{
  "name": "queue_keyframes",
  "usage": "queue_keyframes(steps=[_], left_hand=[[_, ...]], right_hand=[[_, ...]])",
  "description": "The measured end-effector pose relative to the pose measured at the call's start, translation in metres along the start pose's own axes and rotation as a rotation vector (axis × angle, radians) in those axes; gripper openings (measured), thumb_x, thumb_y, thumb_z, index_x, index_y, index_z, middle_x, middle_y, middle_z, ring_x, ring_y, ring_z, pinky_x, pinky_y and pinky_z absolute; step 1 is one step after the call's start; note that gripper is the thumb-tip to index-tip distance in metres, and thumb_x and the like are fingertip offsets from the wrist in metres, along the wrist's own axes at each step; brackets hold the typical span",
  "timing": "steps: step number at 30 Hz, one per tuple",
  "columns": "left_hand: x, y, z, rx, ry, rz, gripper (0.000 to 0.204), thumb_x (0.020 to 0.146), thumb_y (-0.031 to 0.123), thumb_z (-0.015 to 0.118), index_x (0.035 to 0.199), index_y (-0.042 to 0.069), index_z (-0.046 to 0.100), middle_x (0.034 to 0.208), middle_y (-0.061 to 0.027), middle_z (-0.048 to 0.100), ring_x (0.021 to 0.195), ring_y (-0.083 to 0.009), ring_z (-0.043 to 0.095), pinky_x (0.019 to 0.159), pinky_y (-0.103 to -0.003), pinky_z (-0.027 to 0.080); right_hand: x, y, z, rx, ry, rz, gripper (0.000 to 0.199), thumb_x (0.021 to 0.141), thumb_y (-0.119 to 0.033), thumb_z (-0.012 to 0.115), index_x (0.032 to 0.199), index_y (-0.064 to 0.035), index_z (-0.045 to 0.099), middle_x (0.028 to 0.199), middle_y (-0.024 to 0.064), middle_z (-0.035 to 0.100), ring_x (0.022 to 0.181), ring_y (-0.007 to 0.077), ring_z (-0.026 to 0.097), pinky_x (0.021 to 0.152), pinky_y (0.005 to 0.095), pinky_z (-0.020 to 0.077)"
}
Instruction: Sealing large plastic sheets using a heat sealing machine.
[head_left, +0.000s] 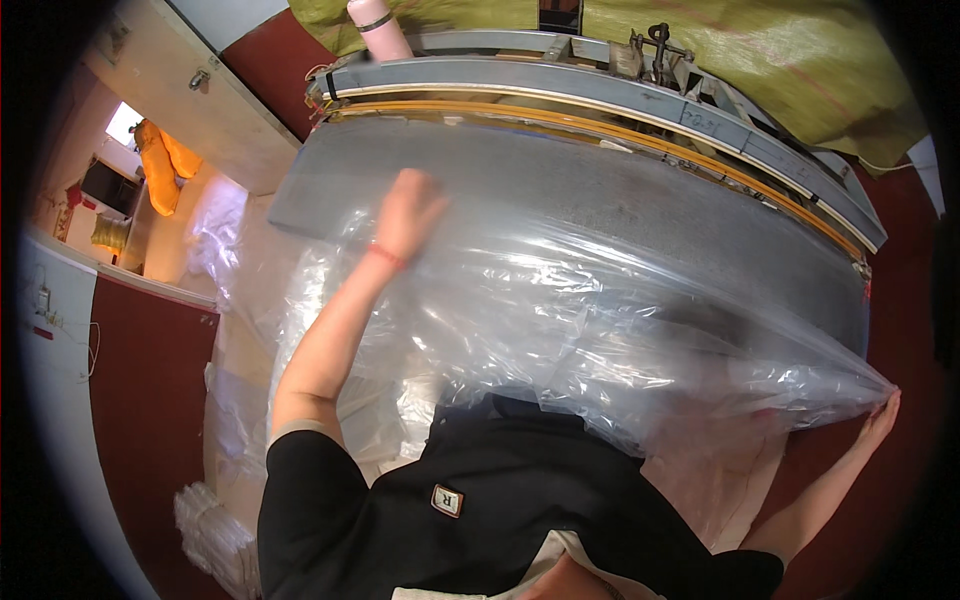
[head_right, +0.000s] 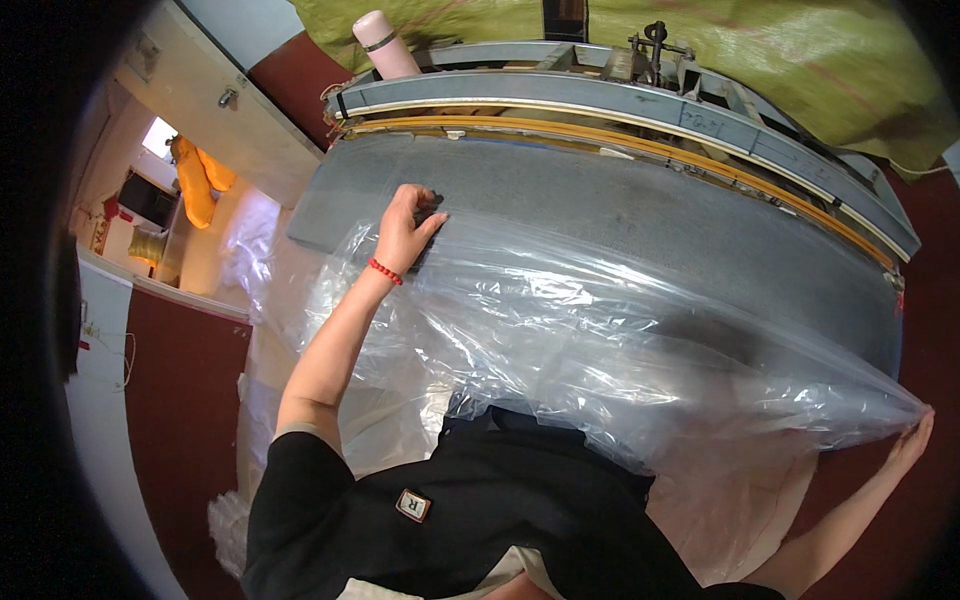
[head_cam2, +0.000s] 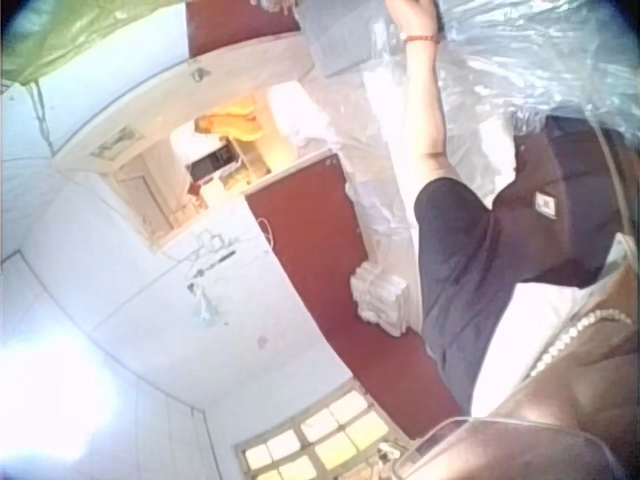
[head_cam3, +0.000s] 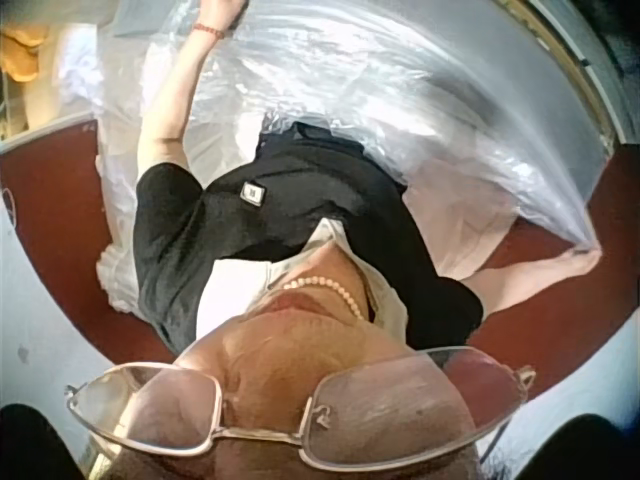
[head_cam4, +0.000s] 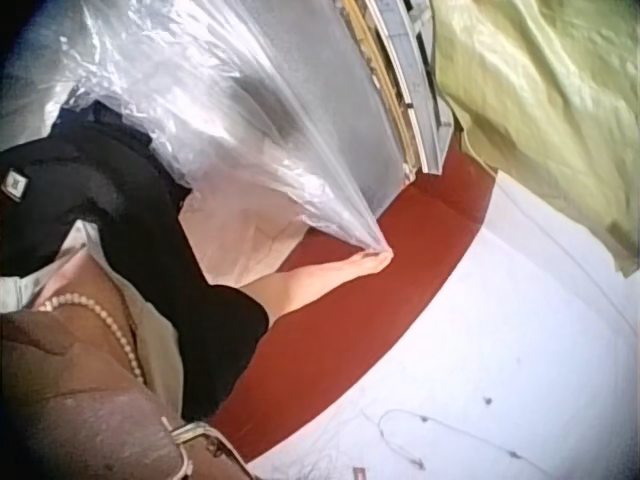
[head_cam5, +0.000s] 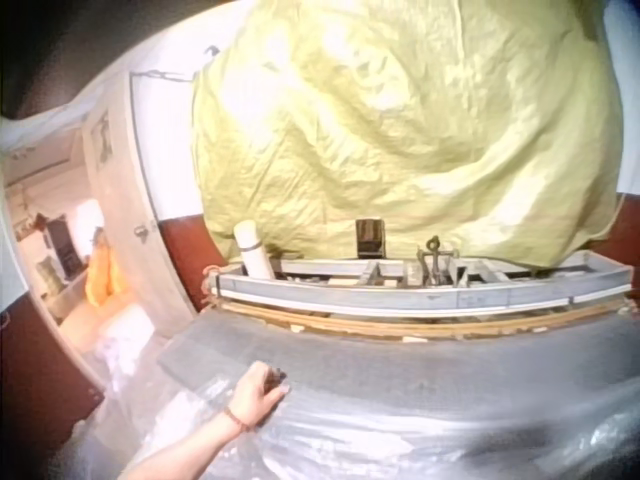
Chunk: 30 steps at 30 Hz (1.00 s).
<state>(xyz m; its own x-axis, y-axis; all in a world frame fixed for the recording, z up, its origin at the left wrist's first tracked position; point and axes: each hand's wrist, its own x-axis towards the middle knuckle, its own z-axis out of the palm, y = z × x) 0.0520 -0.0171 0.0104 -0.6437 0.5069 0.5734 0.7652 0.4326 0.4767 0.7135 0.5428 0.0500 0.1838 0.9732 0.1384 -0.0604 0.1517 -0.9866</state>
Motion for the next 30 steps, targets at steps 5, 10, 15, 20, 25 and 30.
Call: queue_keyframes(steps=[5, 10, 15, 20, 25, 30], left_hand=[[-0.001, -0.002, 0.004, 0.090, -0.082, 0.144, 0.014, 0.067, 0.008, 0.066, 0.071, 0.002, 0.054, 0.070, -0.0084, 0.053, 0.073, -0.0249, 0.051, 0.064, -0.032, 0.042], [0.032, 0.010, 0.002, -0.142, 0.128, -0.240, 0.011, 0.079, 0.012, 0.049, 0.080, 0.002, 0.053, 0.076, -0.0125, 0.053, 0.076, -0.0238, 0.052, 0.068, -0.033, 0.041], [0.086, -0.072, 0.033, -0.441, 0.375, -0.532, 0.012, 0.080, 0.013, 0.044, 0.071, 0.006, 0.048, 0.061, 0.0015, 0.042, 0.057, -0.0089, 0.041, 0.053, -0.023, 0.037], [0.115, -0.160, 0.056, -0.313, 0.458, -0.402, 0.019, 0.080, 0.020, 0.052, 0.068, 0.006, 0.050, 0.059, 0.0049, 0.042, 0.053, -0.0041, 0.035, 0.047, -0.019, 0.029], [0.135, -0.180, 0.068, -0.530, 0.334, -0.398, 0.019, 0.080, 0.020, 0.056, 0.067, 0.007, 0.051, 0.061, 0.0061, 0.045, 0.053, -0.0037, 0.035, 0.047, -0.019, 0.028], [0.129, -0.195, 0.063, -0.388, 0.447, -0.413, 0.018, 0.079, 0.019, 0.059, 0.066, 0.009, 0.051, 0.061, 0.0057, 0.045, 0.053, -0.0039, 0.034, 0.047, -0.018, 0.027]], right_hand=[[0.037, 0.025, -0.050, 0.012, -0.114, -0.021, 0.042, 0.081, -0.028, 0.056, 0.114, -0.0021, 0.049, 0.109, 0.0074, 0.052, 0.101, 0.0180, 0.047, 0.087, 0.0313, 0.0364], [0.019, 0.018, 0.066, -0.341, 0.058, -0.084, 0.025, 0.082, -0.023, 0.049, 0.088, -0.0032, 0.063, 0.083, 0.0047, 0.060, 0.074, 0.0157, 0.055, 0.068, 0.0280, 0.0441], [0.047, 0.079, 0.176, -0.936, 0.144, -0.955, 0.027, 0.083, -0.027, 0.044, 0.082, -0.0027, 0.056, 0.080, 0.0125, 0.060, 0.076, 0.0239, 0.057, 0.068, 0.0350, 0.0430], [0.030, 0.111, 0.267, -0.319, -0.023, -0.374, 0.017, 0.080, -0.019, 0.056, 0.080, -0.0022, 0.058, 0.063, 0.0056, 0.056, 0.059, 0.0139, 0.053, 0.057, 0.0264, 0.0422], [0.027, 0.102, 0.280, -0.121, 0.046, -0.291, 0.018, 0.075, -0.016, 0.063, 0.071, -0.0017, 0.054, 0.058, 0.0033, 0.053, 0.050, 0.0099, 0.050, 0.047, 0.0232, 0.0400], [0.026, 0.100, 0.285, -0.062, 0.125, -0.197, 0.012, 0.075, -0.011, 0.059, 0.076, -0.0021, 0.051, 0.060, 0.0069, 0.054, 0.049, 0.0134, 0.051, 0.041, 0.0284, 0.0410]])
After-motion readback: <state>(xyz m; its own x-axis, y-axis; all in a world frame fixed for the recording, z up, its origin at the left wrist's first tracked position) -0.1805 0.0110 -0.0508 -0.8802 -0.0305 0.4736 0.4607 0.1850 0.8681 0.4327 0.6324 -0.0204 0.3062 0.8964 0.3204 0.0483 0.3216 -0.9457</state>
